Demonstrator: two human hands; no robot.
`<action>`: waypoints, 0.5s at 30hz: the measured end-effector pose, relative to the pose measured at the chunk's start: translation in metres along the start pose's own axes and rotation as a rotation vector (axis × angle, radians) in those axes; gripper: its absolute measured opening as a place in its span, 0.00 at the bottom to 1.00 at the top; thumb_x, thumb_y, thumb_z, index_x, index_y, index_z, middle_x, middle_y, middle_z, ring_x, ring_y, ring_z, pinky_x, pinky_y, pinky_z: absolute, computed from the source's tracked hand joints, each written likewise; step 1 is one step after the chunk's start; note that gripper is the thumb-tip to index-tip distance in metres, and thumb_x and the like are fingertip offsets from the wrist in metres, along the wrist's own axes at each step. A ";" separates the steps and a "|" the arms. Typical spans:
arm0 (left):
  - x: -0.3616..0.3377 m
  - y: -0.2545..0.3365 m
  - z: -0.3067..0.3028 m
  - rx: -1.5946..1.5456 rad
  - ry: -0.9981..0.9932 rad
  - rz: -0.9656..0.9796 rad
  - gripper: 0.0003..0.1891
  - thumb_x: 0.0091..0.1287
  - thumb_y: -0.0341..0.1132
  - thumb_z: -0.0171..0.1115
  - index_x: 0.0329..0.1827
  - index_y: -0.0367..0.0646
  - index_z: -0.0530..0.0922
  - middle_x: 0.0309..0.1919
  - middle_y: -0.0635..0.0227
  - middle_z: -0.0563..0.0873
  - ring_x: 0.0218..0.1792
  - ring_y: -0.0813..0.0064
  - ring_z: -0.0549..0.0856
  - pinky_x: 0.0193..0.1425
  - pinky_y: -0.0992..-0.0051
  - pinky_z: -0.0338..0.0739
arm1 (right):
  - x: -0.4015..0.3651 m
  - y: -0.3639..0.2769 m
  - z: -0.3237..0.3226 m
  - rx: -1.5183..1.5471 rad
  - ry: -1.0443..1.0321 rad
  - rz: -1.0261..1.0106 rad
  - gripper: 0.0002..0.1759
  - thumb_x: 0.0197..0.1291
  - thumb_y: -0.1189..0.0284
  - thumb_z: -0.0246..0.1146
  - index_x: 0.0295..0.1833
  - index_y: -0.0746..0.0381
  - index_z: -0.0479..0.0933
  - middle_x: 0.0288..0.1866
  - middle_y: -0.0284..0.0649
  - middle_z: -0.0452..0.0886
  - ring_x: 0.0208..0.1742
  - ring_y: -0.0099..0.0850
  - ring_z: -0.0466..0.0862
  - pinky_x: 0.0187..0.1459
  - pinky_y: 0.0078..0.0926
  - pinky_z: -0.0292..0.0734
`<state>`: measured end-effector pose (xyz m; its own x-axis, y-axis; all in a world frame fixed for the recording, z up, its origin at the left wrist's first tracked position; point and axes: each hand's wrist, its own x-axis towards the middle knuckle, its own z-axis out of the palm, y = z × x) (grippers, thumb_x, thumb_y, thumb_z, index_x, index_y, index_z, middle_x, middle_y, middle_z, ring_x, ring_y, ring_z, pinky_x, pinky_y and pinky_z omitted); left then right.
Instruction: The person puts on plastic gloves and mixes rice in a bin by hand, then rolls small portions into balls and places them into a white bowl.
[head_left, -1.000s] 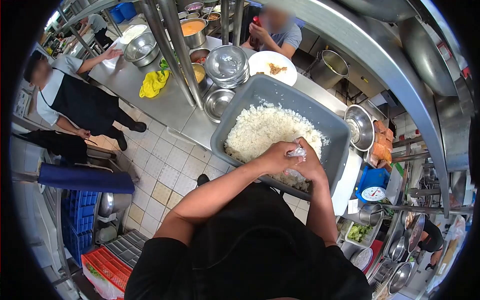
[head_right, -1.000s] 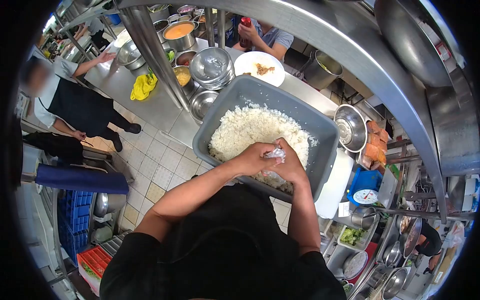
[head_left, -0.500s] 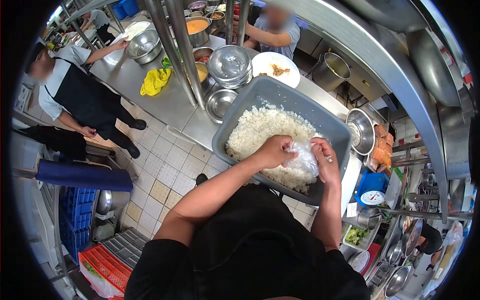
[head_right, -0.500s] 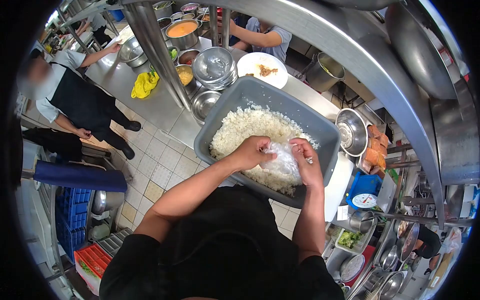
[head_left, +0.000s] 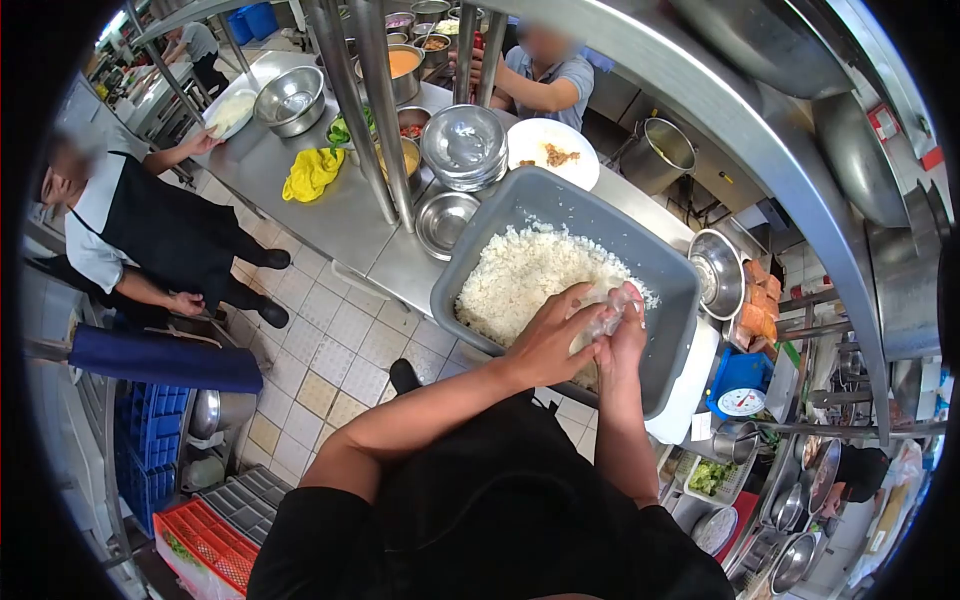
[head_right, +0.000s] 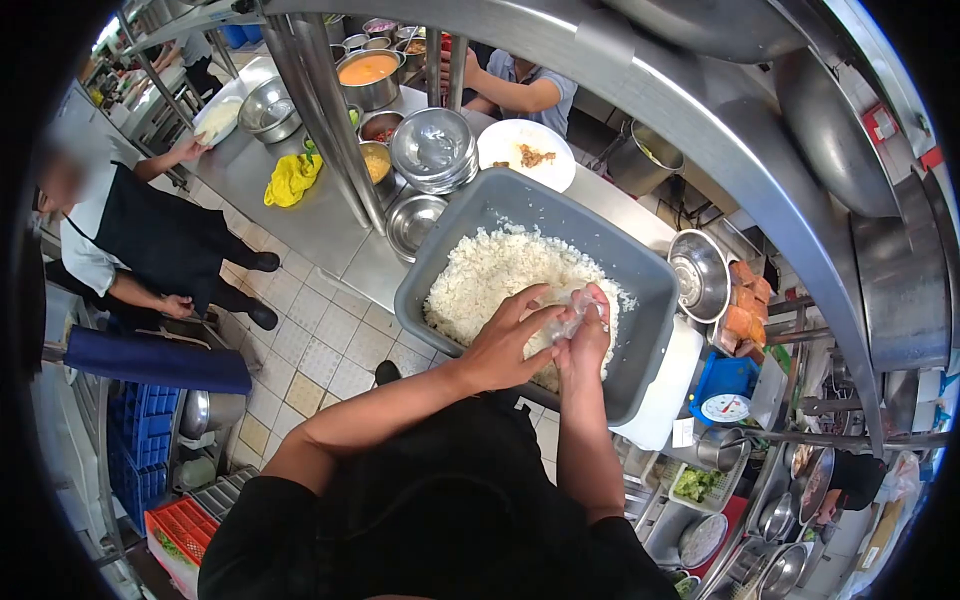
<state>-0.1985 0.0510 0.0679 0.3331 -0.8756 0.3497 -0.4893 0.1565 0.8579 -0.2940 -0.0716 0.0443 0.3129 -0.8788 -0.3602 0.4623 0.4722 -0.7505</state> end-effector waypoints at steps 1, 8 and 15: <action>-0.001 0.002 -0.003 0.075 0.025 0.052 0.28 0.66 0.39 0.66 0.70 0.46 0.74 0.73 0.49 0.65 0.68 0.48 0.72 0.70 0.55 0.70 | 0.006 0.000 -0.004 0.082 -0.079 0.042 0.11 0.77 0.69 0.48 0.52 0.60 0.75 0.37 0.39 0.81 0.27 0.25 0.77 0.28 0.24 0.77; -0.006 -0.016 -0.014 0.270 -0.093 0.294 0.31 0.66 0.43 0.65 0.73 0.48 0.71 0.79 0.58 0.60 0.76 0.55 0.65 0.79 0.47 0.56 | -0.015 0.006 0.012 0.215 -0.295 0.389 0.17 0.74 0.61 0.48 0.37 0.56 0.78 0.23 0.34 0.78 0.14 0.26 0.69 0.15 0.22 0.64; -0.004 -0.020 -0.024 0.407 -0.089 0.239 0.28 0.61 0.36 0.67 0.67 0.50 0.76 0.73 0.67 0.71 0.77 0.67 0.65 0.82 0.48 0.49 | -0.059 -0.005 0.030 0.257 -0.298 0.542 0.33 0.72 0.38 0.48 0.62 0.55 0.74 0.63 0.40 0.79 0.67 0.38 0.76 0.71 0.45 0.67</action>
<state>-0.1705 0.0622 0.0591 0.1112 -0.8756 0.4701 -0.8253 0.1821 0.5345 -0.2896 -0.0199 0.0863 0.7550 -0.4739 -0.4531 0.3471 0.8752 -0.3371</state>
